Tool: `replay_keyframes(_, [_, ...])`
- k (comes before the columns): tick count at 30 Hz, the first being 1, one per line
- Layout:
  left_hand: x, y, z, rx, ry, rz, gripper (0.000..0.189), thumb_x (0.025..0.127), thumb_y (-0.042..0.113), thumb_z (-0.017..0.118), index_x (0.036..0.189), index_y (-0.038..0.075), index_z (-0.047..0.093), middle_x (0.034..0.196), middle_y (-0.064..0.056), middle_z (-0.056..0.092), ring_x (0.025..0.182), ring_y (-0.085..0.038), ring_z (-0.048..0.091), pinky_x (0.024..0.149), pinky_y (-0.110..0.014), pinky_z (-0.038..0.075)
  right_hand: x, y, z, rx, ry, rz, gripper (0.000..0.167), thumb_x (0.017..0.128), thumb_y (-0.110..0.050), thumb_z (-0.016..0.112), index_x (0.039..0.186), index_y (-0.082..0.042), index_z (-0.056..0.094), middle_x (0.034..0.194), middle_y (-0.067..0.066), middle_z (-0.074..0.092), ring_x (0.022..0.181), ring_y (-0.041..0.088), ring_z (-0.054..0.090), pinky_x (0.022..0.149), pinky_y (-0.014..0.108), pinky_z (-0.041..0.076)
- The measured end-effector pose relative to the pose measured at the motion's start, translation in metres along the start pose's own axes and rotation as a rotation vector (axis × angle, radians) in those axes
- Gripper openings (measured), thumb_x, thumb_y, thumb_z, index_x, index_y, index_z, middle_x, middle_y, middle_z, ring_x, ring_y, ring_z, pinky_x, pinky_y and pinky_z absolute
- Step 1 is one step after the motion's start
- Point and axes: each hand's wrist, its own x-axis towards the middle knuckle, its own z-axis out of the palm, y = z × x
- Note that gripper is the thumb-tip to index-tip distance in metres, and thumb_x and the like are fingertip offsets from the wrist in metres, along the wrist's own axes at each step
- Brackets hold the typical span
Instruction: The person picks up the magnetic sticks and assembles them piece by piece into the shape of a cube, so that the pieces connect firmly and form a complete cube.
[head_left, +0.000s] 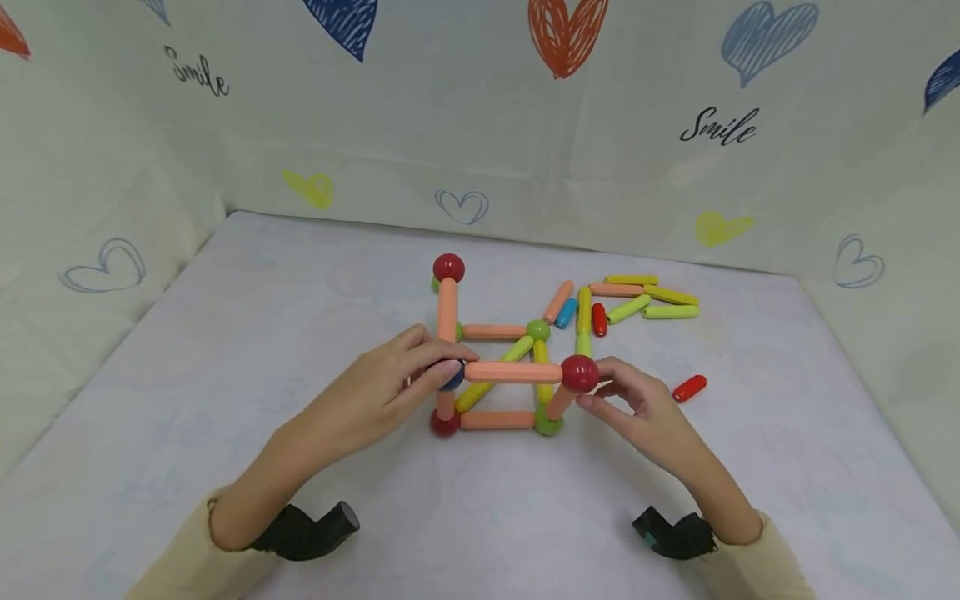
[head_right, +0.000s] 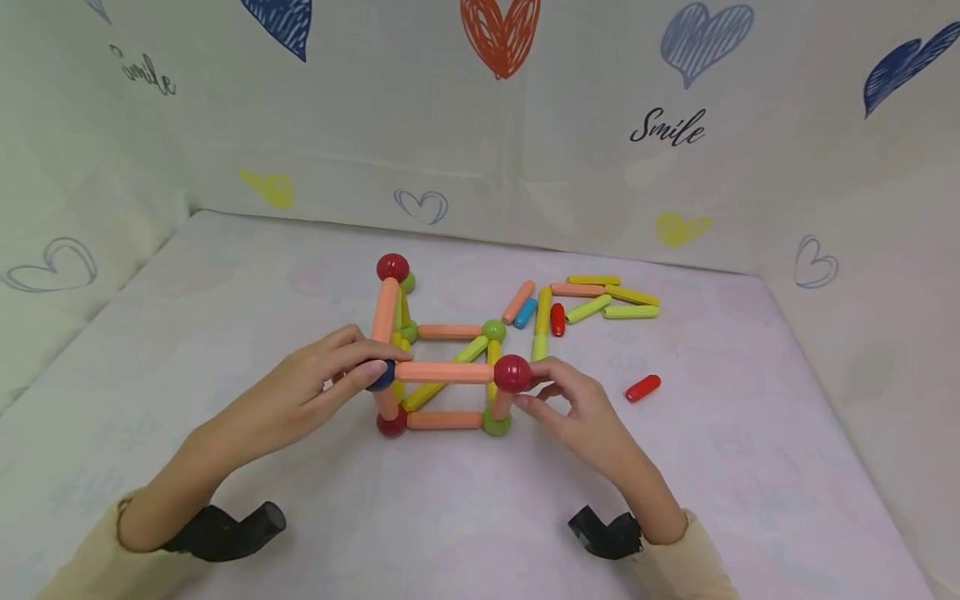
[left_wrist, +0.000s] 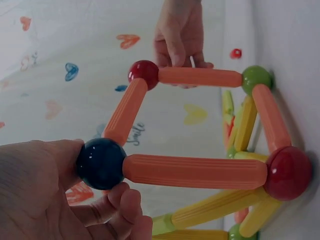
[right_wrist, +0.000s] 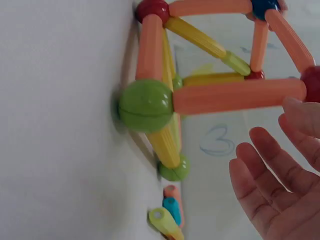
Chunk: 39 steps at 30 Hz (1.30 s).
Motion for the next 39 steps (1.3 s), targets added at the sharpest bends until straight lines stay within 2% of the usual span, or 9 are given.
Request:
replay_keyframes(6, [0.002,0.002,0.000,-0.047,-0.015,-0.019,0.029,0.095,0.038,0.048,0.120,0.029,0.059,0.102,0.007,0.054,0.088,-0.011,0.050,0.071,-0.028,0.045,-0.005,0.024,-0.033,-0.169,0.053,0.102,0.024,0.088,-0.015,0.063,0.112,-0.012,0.060,0.106,0.003,0.065,0.095,-0.001,0.055,0.079,0.013,0.047])
replay_keyframes(12, [0.002,0.003,0.001,-0.063,-0.035,-0.038,0.030,0.095,0.038,0.049,0.122,0.028,0.058,0.105,0.005,0.055,0.093,-0.013,0.050,0.073,-0.029,0.046,-0.018,0.112,-0.071,-0.231,0.104,0.311,0.033,0.091,-0.039,0.057,0.119,-0.022,0.058,0.113,-0.004,0.063,0.095,-0.001,0.056,0.074,0.011,0.045])
replay_keyframes(14, [0.003,0.003,0.001,-0.066,-0.038,-0.040,0.030,0.095,0.038,0.049,0.122,0.028,0.057,0.105,0.005,0.055,0.093,-0.012,0.050,0.073,-0.029,0.046,-0.023,0.128,-0.082,-0.262,0.095,0.381,0.036,0.090,-0.046,0.055,0.119,-0.026,0.058,0.114,-0.006,0.063,0.096,-0.001,0.055,0.076,0.012,0.045])
replay_keyframes(18, [0.003,0.002,0.001,-0.069,-0.041,-0.039,0.030,0.095,0.039,0.048,0.122,0.029,0.057,0.103,0.006,0.055,0.091,-0.012,0.050,0.072,-0.029,0.045,-0.031,0.125,-0.097,-0.232,0.028,0.450,0.039,0.091,-0.044,0.055,0.122,-0.020,0.058,0.117,-0.007,0.061,0.097,-0.001,0.052,0.080,0.029,0.044])
replay_keyframes(21, [0.003,0.002,0.000,-0.067,-0.040,-0.041,0.030,0.095,0.040,0.048,0.122,0.029,0.057,0.103,0.007,0.055,0.091,-0.012,0.049,0.071,-0.028,0.045,-0.034,0.113,-0.101,-0.192,-0.004,0.424,0.036,0.092,-0.031,0.057,0.123,-0.011,0.058,0.112,-0.017,0.059,0.098,-0.008,0.047,0.081,0.026,0.044])
replay_keyframes(25, [0.002,0.001,0.000,-0.070,-0.039,-0.041,0.029,0.095,0.040,0.047,0.121,0.030,0.057,0.102,0.007,0.055,0.091,-0.011,0.049,0.070,-0.028,0.045,-0.036,0.110,-0.101,-0.200,-0.033,0.396,0.032,0.092,-0.017,0.057,0.121,-0.004,0.058,0.105,-0.029,0.051,0.096,-0.014,0.041,0.075,0.010,0.042])
replay_keyframes(29, [0.002,0.000,0.000,-0.082,-0.046,-0.042,0.030,0.095,0.041,0.047,0.121,0.030,0.057,0.101,0.008,0.054,0.091,-0.011,0.049,0.070,-0.028,0.045,-0.036,0.113,-0.100,-0.243,-0.064,0.449,0.031,0.092,-0.014,0.055,0.121,-0.002,0.058,0.113,-0.008,0.056,0.091,-0.005,0.044,0.071,0.014,0.044])
replay_keyframes(33, [0.002,0.000,0.000,-0.088,-0.045,-0.040,0.030,0.095,0.042,0.047,0.121,0.030,0.057,0.101,0.008,0.055,0.092,-0.011,0.049,0.071,-0.028,0.045,-0.035,0.114,-0.099,-0.288,-0.084,0.494,0.034,0.091,-0.016,0.057,0.122,-0.001,0.057,0.116,0.017,0.054,0.093,0.013,0.045,0.069,0.021,0.044])
replay_keyframes(39, [0.002,-0.001,0.000,-0.093,-0.040,-0.034,0.030,0.095,0.041,0.046,0.121,0.030,0.057,0.103,0.009,0.055,0.094,-0.011,0.049,0.074,-0.029,0.046,-0.032,0.114,-0.095,-0.330,-0.086,0.535,0.042,0.089,-0.026,0.063,0.120,0.002,0.057,0.104,0.018,0.055,0.091,0.025,0.046,0.066,0.026,0.041])
